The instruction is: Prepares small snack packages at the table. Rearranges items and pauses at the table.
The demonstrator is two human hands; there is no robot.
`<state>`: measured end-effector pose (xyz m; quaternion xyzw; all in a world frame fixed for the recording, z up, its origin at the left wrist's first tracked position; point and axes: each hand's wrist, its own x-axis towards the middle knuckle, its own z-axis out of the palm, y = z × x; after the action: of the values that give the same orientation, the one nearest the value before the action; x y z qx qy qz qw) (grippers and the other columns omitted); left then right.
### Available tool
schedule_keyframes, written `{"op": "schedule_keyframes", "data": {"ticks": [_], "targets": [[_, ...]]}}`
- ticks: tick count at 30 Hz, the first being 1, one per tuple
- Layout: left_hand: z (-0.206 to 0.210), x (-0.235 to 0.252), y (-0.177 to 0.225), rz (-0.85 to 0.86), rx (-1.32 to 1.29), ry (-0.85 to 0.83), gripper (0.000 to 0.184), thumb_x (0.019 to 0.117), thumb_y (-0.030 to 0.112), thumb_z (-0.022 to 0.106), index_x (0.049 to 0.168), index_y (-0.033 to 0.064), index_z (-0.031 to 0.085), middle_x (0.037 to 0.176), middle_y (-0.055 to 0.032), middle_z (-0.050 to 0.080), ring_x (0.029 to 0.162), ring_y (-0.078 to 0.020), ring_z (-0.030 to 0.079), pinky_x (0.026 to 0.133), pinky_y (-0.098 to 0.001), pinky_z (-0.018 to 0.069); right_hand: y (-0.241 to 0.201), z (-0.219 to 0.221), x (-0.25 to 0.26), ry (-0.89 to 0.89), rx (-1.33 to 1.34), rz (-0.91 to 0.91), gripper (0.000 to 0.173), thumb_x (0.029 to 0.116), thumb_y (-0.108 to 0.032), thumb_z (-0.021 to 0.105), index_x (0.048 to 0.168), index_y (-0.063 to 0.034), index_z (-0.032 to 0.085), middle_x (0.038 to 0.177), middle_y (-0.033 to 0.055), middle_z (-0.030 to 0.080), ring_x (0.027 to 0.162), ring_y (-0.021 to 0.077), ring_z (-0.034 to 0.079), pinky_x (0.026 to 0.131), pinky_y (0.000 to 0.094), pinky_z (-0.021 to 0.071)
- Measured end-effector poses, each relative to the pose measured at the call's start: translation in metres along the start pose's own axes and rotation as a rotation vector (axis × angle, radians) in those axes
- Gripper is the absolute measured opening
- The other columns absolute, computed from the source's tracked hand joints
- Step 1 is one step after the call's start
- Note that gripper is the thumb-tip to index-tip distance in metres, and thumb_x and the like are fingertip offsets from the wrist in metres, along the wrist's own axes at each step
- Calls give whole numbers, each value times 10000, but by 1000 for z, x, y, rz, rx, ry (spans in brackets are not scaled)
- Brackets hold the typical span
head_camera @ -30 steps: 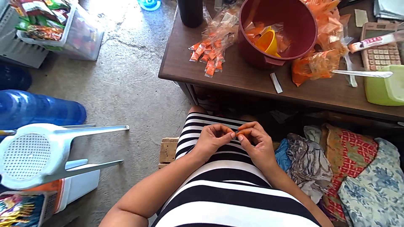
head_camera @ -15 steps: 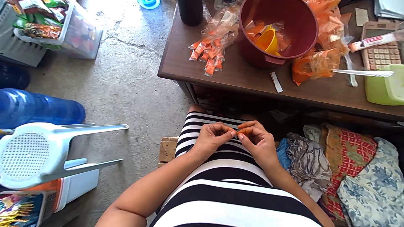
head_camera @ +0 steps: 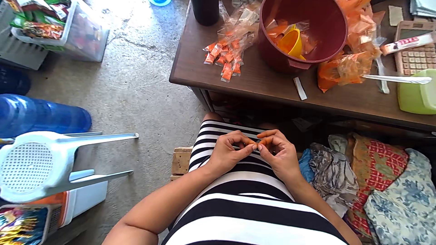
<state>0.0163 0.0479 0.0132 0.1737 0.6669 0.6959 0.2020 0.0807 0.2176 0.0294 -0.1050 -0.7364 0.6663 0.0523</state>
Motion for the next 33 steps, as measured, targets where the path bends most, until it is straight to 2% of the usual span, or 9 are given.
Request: {"op": "schedule_keyframes", "data": {"ticks": [7,14,20,26,33], "targets": [[3,1,3,-61,-59,7,24,858,34,716,846,51,729,840,76,677,778,39,610,724,-142,519,3,3,-1,-39,19,-34,60,887,-64,633,855,-17,652,1147,58,644,735,-62,540,607,82,452],[4,1,9,-184,-214,-31,70,886,6,690,863,62,726,830,85,667,757,36,611,717,-146,525,5,3,-2,-57,82,-36,73,898,-79,621,841,-33,626,1182,62,635,745,-53,550,619,100,469],[3,2,12,-250,-292,27,125,899,-28,665,875,73,734,835,77,689,779,11,643,762,-175,550,3,1,-2,-40,101,-31,114,958,-89,630,927,-6,702,1191,66,671,791,-30,612,674,120,525],[3,0,5,-148,-162,82,46,890,17,719,882,54,746,843,61,690,773,5,639,743,-175,552,3,-1,-2,-20,40,-13,124,946,-115,690,950,-9,754,1230,97,694,814,-22,633,686,122,526],[4,-1,1,-55,-95,44,33,912,49,721,909,26,744,875,49,692,804,11,634,765,-171,544,4,3,-2,26,-1,-65,61,872,-57,696,874,1,715,1227,105,684,719,-64,571,601,89,468]]}}
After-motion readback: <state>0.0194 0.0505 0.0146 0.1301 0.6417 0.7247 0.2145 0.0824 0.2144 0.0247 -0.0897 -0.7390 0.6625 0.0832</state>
